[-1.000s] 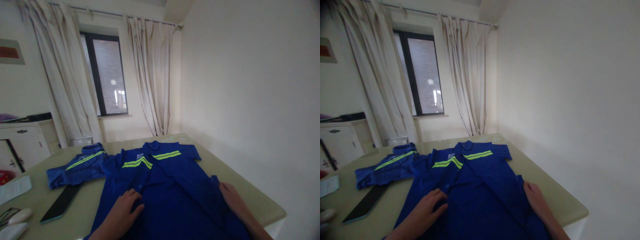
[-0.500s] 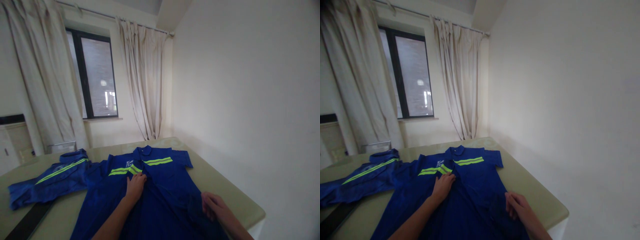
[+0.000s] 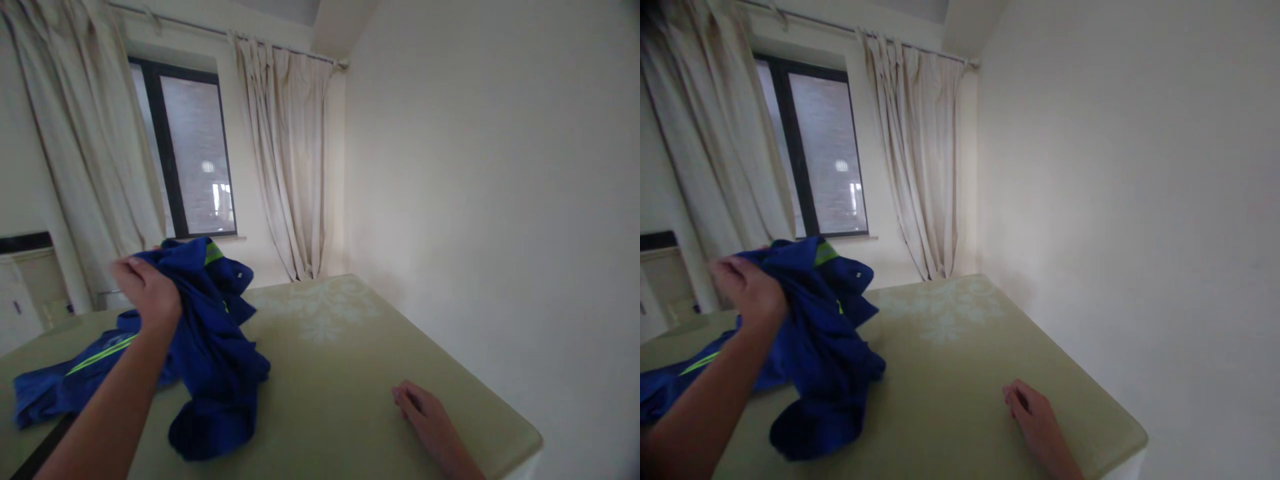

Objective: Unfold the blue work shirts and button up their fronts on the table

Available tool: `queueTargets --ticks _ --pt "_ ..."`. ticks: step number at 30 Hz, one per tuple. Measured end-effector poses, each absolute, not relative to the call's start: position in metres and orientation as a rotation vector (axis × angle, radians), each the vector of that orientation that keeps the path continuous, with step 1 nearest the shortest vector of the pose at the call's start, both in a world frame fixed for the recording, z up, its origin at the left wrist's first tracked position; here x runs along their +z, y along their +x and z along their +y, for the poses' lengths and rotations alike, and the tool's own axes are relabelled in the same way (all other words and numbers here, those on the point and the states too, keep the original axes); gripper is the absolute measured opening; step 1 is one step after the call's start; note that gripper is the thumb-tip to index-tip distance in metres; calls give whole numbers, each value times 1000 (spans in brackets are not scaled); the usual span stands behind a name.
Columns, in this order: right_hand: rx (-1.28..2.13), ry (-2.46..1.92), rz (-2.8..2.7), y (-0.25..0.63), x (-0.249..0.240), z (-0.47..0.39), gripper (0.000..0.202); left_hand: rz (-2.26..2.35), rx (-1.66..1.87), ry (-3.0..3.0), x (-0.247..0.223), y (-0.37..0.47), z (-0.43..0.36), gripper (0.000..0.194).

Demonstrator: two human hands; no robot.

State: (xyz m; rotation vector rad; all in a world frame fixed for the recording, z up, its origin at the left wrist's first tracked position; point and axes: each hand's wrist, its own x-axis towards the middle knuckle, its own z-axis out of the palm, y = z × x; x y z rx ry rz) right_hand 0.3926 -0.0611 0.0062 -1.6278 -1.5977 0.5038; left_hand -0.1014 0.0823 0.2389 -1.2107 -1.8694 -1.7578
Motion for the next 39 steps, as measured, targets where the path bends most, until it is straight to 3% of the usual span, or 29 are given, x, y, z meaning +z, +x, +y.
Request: queueTargets --ticks 3,6,9,11,14,18,23,30,39 --pt "503 -1647 -1606 393 4 -60 47 -2008 -1571 -1304 234 -130 70 44" --pt "472 -1673 -1642 394 1 -59 46 -2167 -1305 -1550 176 -130 57 32" --pt "455 -1687 -1726 385 2 -55 44 -2180 -1114 -1705 95 -101 41 42" --pt "453 -1665 -1824 368 9 -49 43 -1981 -770 -2030 49 -69 29 51" --pt "418 -1600 -2055 324 26 -35 36 -1837 -419 -2502 11 -16 14 49" --pt "373 -1481 -2343 251 43 -10 16 -1864 -422 -2613 1 21 6 60" --pt "245 -1524 -2536 192 37 26 27 -1831 -441 -2658 -7 14 8 54" --pt "236 -1447 -2356 190 11 38 18 -1641 -627 -2396 -17 12 3 54" --pt "133 -1298 -2287 193 20 33 13 -1649 -606 -2421 -16 13 -4 33"
